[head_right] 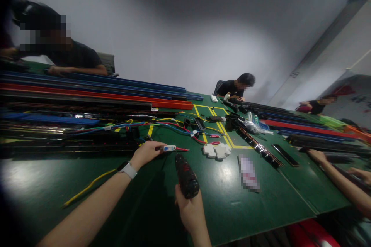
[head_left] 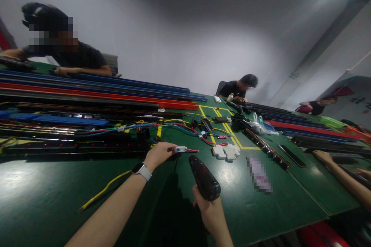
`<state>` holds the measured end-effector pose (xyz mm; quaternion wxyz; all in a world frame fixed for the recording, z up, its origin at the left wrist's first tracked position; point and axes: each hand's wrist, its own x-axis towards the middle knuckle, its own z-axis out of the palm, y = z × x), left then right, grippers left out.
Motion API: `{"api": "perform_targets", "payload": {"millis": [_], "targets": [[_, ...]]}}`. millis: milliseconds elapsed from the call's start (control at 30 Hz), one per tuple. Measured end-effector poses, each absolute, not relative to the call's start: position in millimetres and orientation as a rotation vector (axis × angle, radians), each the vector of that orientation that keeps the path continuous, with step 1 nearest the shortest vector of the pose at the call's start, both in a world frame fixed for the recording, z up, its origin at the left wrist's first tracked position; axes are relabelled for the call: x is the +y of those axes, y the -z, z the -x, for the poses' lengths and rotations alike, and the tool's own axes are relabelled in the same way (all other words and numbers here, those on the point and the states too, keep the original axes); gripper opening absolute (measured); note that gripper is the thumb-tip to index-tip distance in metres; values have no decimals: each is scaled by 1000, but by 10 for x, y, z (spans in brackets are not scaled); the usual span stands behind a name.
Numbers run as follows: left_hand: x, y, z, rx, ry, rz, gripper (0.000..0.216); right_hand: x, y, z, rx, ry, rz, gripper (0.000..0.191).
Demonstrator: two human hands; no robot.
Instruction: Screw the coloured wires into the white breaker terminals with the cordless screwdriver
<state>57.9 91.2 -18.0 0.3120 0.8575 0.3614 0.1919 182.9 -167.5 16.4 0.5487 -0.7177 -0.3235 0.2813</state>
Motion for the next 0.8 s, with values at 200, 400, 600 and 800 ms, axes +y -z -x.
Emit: {"api": "perform_targets", "payload": {"millis": [200,400,600,800], "targets": [[931,213,-586,943,-526,-2287,32,-1678,-144,-1837,-775,-674,1688,40],[914,189,-580,938,-534,-2298,32,-1675,-144,-1849,-783,-653,1703,48],[917,176,-577,941,-517,-2303,31,-1669,-130,-1854,-787,-650,1728,53],[907,168,-579,925,-538,-2295,31,-1679,-72,-1869,-792,-658,1716,46]]}}
